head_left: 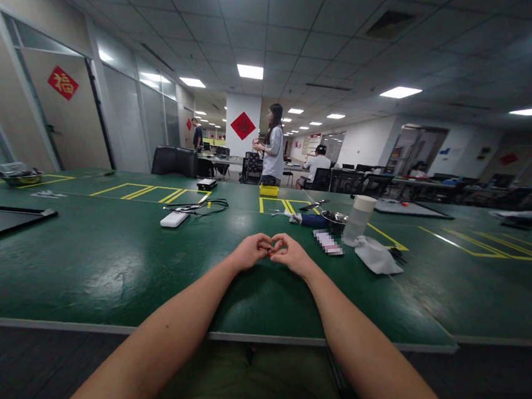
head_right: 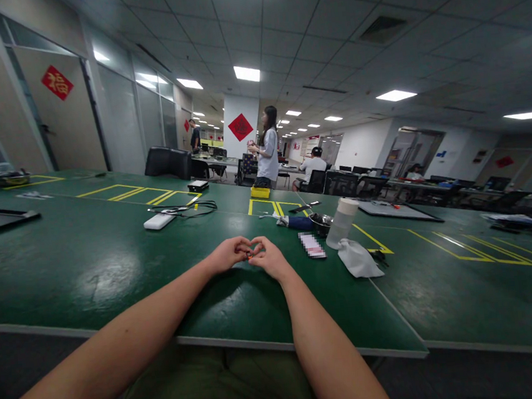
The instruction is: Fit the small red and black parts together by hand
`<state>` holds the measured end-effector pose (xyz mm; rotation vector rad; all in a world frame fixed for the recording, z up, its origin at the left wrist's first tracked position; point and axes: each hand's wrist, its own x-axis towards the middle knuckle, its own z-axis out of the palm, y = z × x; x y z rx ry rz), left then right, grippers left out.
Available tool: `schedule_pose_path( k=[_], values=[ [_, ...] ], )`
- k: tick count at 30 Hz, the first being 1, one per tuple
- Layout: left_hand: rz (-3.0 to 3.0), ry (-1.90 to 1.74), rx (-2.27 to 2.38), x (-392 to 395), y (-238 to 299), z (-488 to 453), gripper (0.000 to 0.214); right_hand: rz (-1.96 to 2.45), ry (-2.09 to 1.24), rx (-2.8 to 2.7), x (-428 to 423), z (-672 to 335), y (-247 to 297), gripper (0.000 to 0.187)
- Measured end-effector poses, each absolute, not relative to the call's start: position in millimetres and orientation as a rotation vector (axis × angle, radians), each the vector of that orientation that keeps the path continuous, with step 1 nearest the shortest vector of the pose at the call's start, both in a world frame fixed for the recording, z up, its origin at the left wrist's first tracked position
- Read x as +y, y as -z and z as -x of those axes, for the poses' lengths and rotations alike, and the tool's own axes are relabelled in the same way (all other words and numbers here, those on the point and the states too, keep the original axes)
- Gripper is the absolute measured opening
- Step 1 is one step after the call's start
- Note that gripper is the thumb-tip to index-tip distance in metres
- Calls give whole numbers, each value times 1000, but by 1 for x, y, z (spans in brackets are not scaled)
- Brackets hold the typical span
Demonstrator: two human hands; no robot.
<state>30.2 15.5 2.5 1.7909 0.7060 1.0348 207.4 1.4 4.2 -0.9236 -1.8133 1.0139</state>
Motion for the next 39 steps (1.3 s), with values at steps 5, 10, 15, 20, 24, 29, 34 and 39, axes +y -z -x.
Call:
schedule_pose_path(
  k=[5, 10, 15, 20, 24, 29, 34, 39],
  values=[
    [-1756, -1029, 681, 19, 2, -29, 41, 920, -944, -1867, 4, -207, -1, 59],
    [-1713, -1110, 658, 21, 2, -31, 64, 931, -751, -1942, 6, -207, -2, 54],
    [-1640, -1138, 728, 17, -4, -34, 63, 962, -522, -2029, 4, -207, -6, 30],
    [-1477, -1103, 742, 14, -7, -33, 45, 982, -451, -1991, 2, -207, -6, 26],
    [-1357, -1064, 779, 11, -10, -32, 38, 986, -467, -1981, 4, -207, -4, 27],
    [-1482, -968, 738, 6, -5, -38, 20, 988, -470, -2019, 3, -205, -3, 26],
    [-1495, -935, 757, 9, 6, -44, 16, 965, -569, -2024, 4, -203, -1, 38],
    [-1263, -957, 860, 13, 5, -44, 14, 998, -691, -1956, 2, -204, -4, 49]
  ],
)
